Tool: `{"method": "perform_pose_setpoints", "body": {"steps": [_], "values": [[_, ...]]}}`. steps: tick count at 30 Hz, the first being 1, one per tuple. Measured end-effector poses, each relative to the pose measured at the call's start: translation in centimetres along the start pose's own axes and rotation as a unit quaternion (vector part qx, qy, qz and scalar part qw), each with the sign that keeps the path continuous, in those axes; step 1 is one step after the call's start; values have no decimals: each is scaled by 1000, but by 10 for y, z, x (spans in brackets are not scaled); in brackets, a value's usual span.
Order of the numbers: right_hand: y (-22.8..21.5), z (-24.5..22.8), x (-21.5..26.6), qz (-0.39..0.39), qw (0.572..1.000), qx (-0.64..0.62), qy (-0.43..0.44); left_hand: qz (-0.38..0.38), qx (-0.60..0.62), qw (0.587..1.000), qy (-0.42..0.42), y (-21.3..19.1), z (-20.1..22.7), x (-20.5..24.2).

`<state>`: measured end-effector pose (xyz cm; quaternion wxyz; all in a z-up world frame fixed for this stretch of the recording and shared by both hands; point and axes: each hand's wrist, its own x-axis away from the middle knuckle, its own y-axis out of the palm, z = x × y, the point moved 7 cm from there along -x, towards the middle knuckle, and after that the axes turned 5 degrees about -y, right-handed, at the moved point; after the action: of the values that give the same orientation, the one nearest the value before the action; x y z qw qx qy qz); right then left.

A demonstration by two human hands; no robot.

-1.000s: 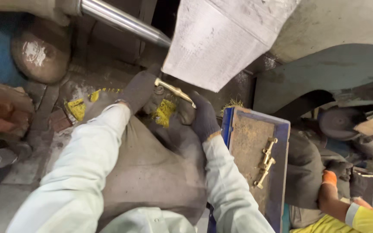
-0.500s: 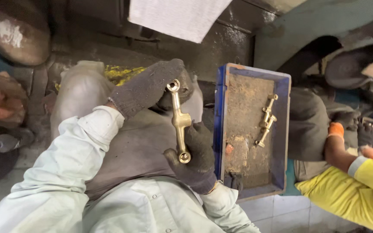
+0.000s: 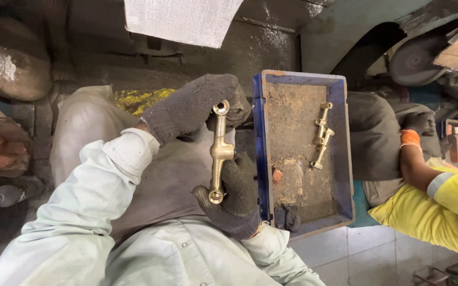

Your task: The person repeatedly presses small brass-colored metal parts against a rotating grinding wheel to smooth or polish their surfaces. The person handles the parts one at a time, rotating them to treat different sides, and places finished pieces into a blue tray.

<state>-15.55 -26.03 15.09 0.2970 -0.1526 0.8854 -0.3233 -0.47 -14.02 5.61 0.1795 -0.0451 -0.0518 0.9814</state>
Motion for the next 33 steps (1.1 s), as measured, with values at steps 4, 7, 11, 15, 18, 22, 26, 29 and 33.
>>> {"method": "perform_pose_setpoints", "body": {"steps": [4, 7, 11, 15, 18, 22, 26, 29, 33], "values": [[-3, -1, -4, -1, 1000, -9, 23, 1, -32, 999, 15, 1, 7, -3], [-4, -3, -10, -20, 999, -42, 4, 10, -55, 993, 102, -3, 33, 2], [-2, 8, -7, -8, 975, -215, 63, -47, -4, 999, 21, -6, 63, 2], [-1, 14, -6, 45, 942, -319, 91, -66, -6, 989, -132, -12, 73, 4], [-5, 14, -8, 61, 917, -379, 105, -68, -16, 990, -121, -16, 80, 3], [-4, 12, -9, 74, 861, -484, 136, -62, -23, 993, -95, -17, 73, 2], [-2, 10, -9, 73, 831, -531, 151, -60, -23, 995, -76, -14, 65, -1], [-1, 9, -10, 72, 816, -552, 158, -59, -24, 996, -65, -12, 60, -4], [1, 7, -9, 69, 798, -575, 168, -60, -22, 996, -56, -9, 56, -7]]}}
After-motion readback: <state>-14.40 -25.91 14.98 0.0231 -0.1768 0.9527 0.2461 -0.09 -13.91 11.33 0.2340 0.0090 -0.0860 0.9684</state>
